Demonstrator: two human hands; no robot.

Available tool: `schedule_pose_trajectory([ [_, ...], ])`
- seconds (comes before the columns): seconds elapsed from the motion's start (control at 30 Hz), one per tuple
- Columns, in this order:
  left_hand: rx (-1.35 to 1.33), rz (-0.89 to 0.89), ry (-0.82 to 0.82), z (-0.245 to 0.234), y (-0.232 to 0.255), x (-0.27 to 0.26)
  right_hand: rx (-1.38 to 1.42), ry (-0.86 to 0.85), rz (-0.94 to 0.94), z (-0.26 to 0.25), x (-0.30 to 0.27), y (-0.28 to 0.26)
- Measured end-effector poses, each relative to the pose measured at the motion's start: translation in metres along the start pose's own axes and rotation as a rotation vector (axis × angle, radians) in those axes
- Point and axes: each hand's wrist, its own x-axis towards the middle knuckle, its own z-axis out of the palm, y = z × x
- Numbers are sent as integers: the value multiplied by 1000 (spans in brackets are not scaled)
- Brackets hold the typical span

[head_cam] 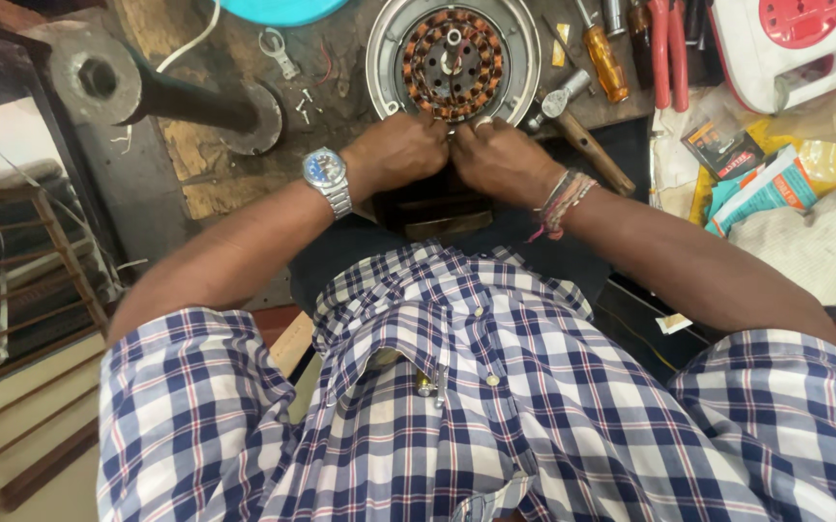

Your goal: The person works on a disassembled electrical motor stator on a cluttered workbench. They use a hammer to tap the copper windings, then wipe the stator with a cloth, and continue adjusting the windings by hand.

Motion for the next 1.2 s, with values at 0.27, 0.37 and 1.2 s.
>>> schedule_pose_trajectory([
  [0.27,-134,-298,161,18,32,37,175,44,40,-9,-35,45],
  [0.37,-200,-525,313,16,50,70,241,368,328,-4,-55,61],
  [1.2,-351,-610,-66,64,-183,79,634,34,625,103,66,156],
])
